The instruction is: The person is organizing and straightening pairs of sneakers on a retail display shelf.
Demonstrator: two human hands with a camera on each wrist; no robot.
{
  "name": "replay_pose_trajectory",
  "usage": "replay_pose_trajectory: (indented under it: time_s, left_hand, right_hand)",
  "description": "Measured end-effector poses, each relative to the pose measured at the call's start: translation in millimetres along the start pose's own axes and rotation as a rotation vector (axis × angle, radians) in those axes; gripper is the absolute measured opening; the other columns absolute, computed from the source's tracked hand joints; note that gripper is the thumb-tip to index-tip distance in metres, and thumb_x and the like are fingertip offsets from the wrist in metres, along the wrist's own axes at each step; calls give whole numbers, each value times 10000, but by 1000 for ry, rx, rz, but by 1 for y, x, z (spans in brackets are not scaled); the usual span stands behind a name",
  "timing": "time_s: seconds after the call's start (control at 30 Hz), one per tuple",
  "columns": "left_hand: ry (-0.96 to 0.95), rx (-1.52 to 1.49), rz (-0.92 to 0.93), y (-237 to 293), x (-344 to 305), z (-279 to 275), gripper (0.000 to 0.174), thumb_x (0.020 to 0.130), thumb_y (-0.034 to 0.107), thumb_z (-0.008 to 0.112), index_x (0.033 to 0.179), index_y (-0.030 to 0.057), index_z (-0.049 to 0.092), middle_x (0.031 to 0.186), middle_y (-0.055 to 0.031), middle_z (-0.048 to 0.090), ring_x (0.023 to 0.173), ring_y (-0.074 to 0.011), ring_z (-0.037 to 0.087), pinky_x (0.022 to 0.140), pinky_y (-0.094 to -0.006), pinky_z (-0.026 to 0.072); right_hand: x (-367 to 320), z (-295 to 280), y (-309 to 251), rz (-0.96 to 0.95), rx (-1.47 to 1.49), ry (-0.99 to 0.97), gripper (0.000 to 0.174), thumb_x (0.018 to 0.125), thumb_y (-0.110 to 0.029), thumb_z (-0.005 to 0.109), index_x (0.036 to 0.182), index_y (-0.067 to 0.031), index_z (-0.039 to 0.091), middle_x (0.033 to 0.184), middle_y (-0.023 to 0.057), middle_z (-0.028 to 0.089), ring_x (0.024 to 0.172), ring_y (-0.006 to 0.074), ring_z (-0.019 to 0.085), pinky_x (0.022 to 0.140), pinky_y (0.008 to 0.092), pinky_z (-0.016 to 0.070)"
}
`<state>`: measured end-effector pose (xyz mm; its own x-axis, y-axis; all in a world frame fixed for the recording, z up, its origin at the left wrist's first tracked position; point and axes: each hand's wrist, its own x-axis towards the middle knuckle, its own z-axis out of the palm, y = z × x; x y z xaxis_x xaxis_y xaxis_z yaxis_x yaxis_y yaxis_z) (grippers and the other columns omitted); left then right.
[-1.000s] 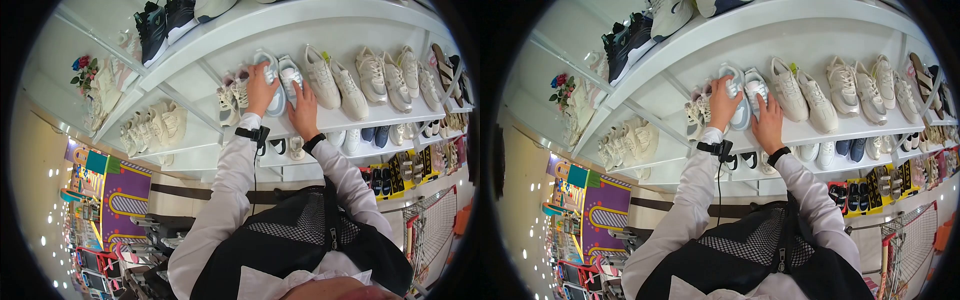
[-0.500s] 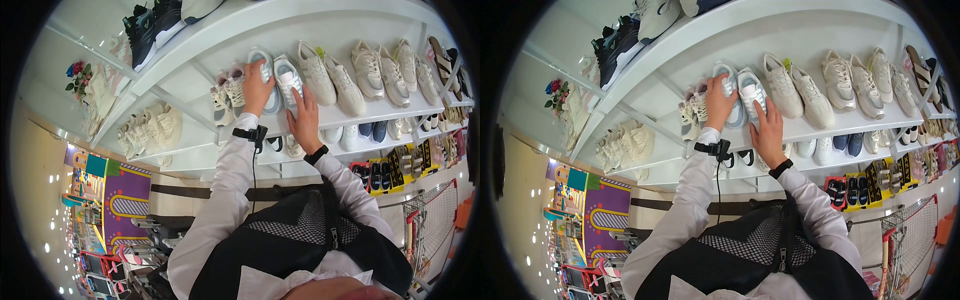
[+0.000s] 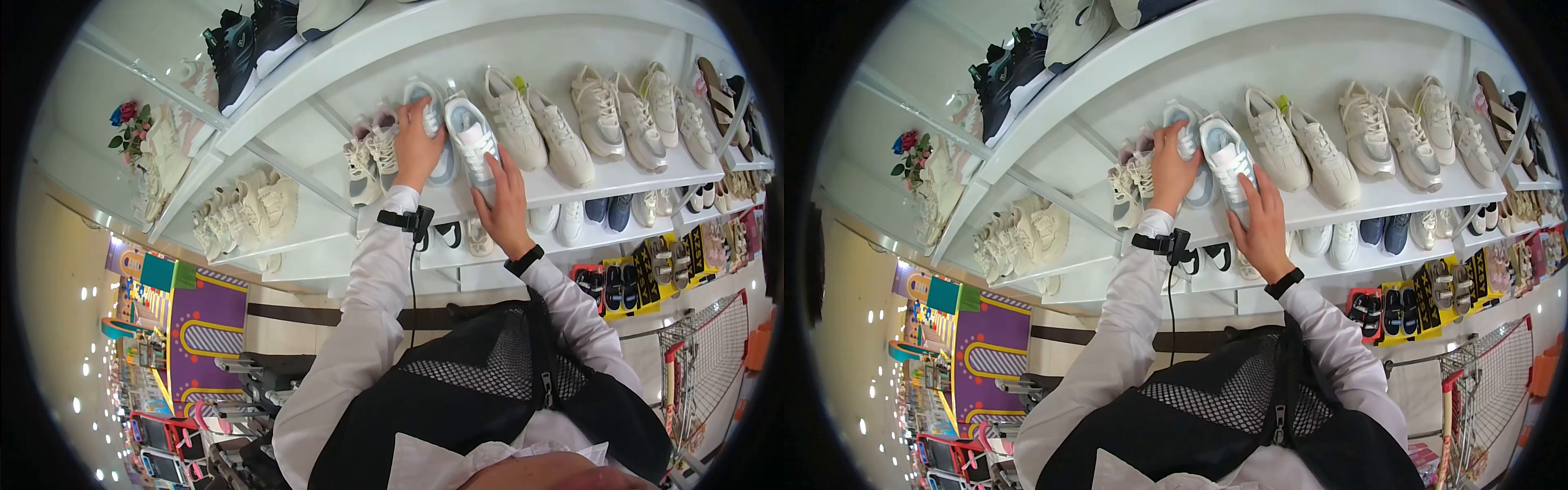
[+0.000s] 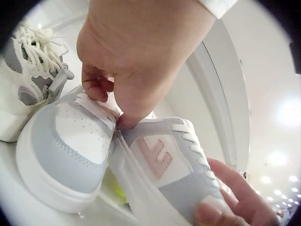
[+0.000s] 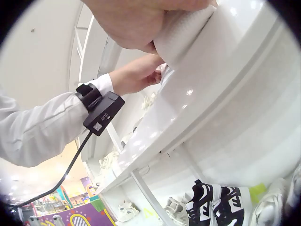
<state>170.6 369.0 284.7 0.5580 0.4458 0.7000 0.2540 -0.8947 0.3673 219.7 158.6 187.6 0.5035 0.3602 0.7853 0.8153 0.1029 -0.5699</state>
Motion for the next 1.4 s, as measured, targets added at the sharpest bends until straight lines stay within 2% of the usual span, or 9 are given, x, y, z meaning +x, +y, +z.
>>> replay_pose_trajectory:
  time_s: [0.1, 0.2, 0.27, 0.4, 0.7, 0.8, 0.87, 0.97, 1.4]
  left_hand:
    - [3, 0, 28, 1, -4, -1, 700, 876, 105, 898, 1520, 160, 631, 1500, -180, 584, 1341, -452, 653, 1054, -536, 588]
    - [50, 32, 54, 4, -11, -4, 694, 891, 80, 879, 1533, 148, 623, 1569, -180, 531, 1143, -388, 729, 972, -491, 616]
    - [28, -86, 0, 8, -17, -7, 648, 921, 43, 844, 1525, 129, 625, 1596, -160, 503, 876, -259, 718, 830, -395, 625]
    - [48, -179, 4, 22, -41, -15, 614, 939, 8, 818, 1513, 121, 631, 1598, -137, 507, 723, -154, 630, 718, -309, 584]
    - [15, -277, 4, 13, -80, -8, 430, 929, -4, 812, 1341, 84, 726, 1496, -87, 592, 907, -156, 691, 754, -300, 593]
    - [100, -182, 120, 5, -89, 0, 505, 866, 55, 852, 1350, 120, 723, 1506, -72, 587, 1059, -258, 696, 902, -404, 582]
    - [90, -60, 127, 3, -95, 4, 544, 819, 105, 880, 1338, 153, 725, 1526, -70, 580, 1313, -337, 608, 1110, -501, 476]
    - [116, 34, 130, 0, -100, 11, 569, 801, 131, 891, 1342, 177, 720, 1557, -66, 568, 1434, -378, 513, 1205, -561, 352]
    - [103, 63, 99, 2, -101, 14, 538, 821, 96, 872, 1328, 172, 711, 1642, -82, 524, 1511, -404, 461, 1238, -567, 322]
  right_hand:
    - [-4, -6, -2, -15, -6, -7, 811, 933, -78, 849, 1663, -64, 497, 1746, 274, 426, 1546, 514, 477, 1274, 570, 411]
    - [-8, -10, -2, -19, -11, -17, 809, 933, -78, 849, 1662, -63, 499, 1747, 275, 428, 1550, 512, 475, 1275, 572, 410]
    - [-10, -12, -1, -19, -8, -21, 808, 933, -79, 849, 1662, -63, 500, 1750, 276, 427, 1554, 511, 474, 1277, 574, 409]
    - [-12, -12, 2, -38, -2, -18, 813, 933, -83, 853, 1665, -63, 500, 1758, 275, 424, 1560, 510, 471, 1277, 573, 409]
    - [-8, -12, 0, -15, 8, -11, 789, 950, -93, 849, 1660, -49, 507, 1753, 283, 435, 1570, 501, 475, 1271, 564, 420]
    - [-2, -11, 2, -9, 22, -15, 792, 954, -92, 848, 1664, -47, 501, 1754, 285, 434, 1572, 502, 475, 1270, 559, 424]
    - [4, -9, 7, -9, 30, -20, 796, 954, -91, 849, 1667, -48, 497, 1755, 286, 433, 1572, 503, 475, 1269, 556, 427]
    - [16, -3, 14, 4, 29, -44, 800, 956, -91, 851, 1671, -50, 492, 1758, 282, 430, 1574, 500, 477, 1267, 547, 435]
    - [44, 4, 13, 39, 17, -94, 847, 943, -106, 857, 1701, -97, 478, 1700, 272, 457, 1519, 501, 501, 1242, 554, 454]
